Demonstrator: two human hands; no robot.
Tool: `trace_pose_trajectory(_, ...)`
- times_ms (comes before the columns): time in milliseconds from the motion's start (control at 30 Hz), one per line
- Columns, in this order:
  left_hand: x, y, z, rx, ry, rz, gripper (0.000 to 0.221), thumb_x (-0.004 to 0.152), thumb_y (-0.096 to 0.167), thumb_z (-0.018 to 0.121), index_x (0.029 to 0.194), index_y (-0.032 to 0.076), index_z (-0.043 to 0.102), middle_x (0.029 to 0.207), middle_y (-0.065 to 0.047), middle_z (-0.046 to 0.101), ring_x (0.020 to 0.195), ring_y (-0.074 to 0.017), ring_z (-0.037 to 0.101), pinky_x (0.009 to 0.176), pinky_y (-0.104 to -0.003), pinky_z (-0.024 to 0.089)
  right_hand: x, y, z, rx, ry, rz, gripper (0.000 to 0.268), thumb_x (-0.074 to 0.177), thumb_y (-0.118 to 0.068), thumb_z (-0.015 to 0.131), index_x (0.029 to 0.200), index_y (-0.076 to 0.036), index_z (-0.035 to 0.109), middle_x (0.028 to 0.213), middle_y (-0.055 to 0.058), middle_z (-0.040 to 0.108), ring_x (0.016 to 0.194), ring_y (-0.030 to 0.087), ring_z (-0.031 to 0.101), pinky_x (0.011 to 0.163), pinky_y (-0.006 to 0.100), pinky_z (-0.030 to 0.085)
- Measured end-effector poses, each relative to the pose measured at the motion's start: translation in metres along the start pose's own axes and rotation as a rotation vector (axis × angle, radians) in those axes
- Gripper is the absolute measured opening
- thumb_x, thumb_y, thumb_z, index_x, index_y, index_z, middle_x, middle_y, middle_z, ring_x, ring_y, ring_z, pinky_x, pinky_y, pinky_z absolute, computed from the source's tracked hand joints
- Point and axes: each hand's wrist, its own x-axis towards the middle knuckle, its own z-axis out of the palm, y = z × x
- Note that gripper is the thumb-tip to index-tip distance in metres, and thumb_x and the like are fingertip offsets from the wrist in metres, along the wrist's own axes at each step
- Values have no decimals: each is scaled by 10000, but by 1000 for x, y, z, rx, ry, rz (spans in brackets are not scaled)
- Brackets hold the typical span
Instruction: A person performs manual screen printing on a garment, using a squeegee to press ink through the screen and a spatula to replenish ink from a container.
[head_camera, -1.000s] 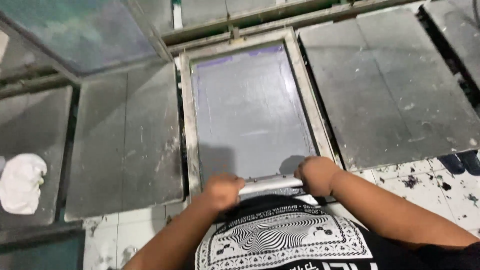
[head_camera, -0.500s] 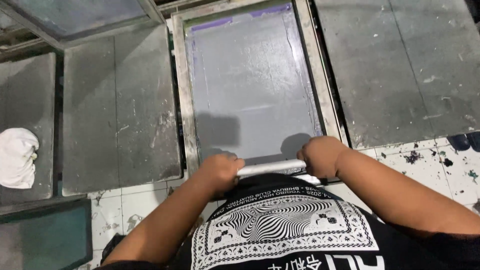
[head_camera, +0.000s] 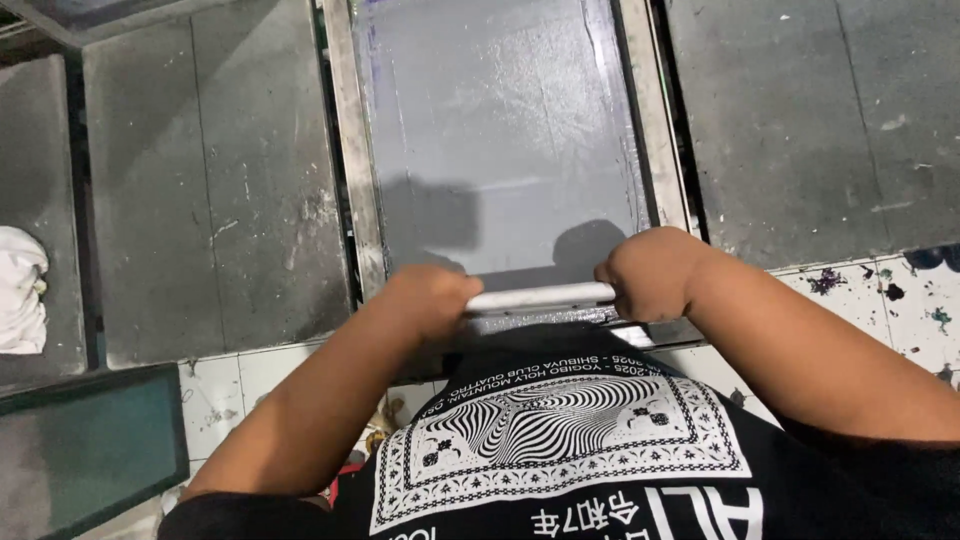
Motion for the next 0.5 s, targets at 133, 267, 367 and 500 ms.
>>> trace_pose_trajectory(133, -3, 4, -77, -22, -266, -30, 101, 799, 216, 588, 898, 194, 591, 810, -44, 675, 815, -287, 660, 726, -449, 530, -29, -6, -43, 29, 49, 60, 215, 662, -330, 625, 772, -165, 707, 689, 82, 684, 761, 289, 676, 713, 403, 535)
trace_pose_trajectory(267, 14, -23, -82, 324, 262, -82, 31, 730, 197, 625, 727, 228, 630, 627, -17, 618, 627, -235, 624, 557, -376, 503, -30, 3, -69, -101, 276, 162, 183, 700, -357, 621, 759, -194, 681, 676, 49, 675, 747, 263, 670, 695, 393, 532)
trace_pose_trajectory(367, 38, -49, -99, 464, 416, -140, 80, 729, 213, 582, 803, 235, 601, 718, -5, 594, 697, -241, 568, 562, -370, 459, -7, 20, -83, -228, 402, 207, 196, 736, -384, 545, 804, -234, 651, 707, 17, 653, 730, 257, 641, 588, 383, 513)
trace_pose_trajectory(500, 75, -80, -108, 468, 410, -156, 131, 768, 195, 535, 876, 190, 609, 808, -12, 626, 758, -277, 588, 601, -393, 434, 29, 35, -104, -259, 403, 261, 256, 772, -359, 456, 922, -246, 629, 773, 41, 644, 737, 297, 621, 541, 391, 487)
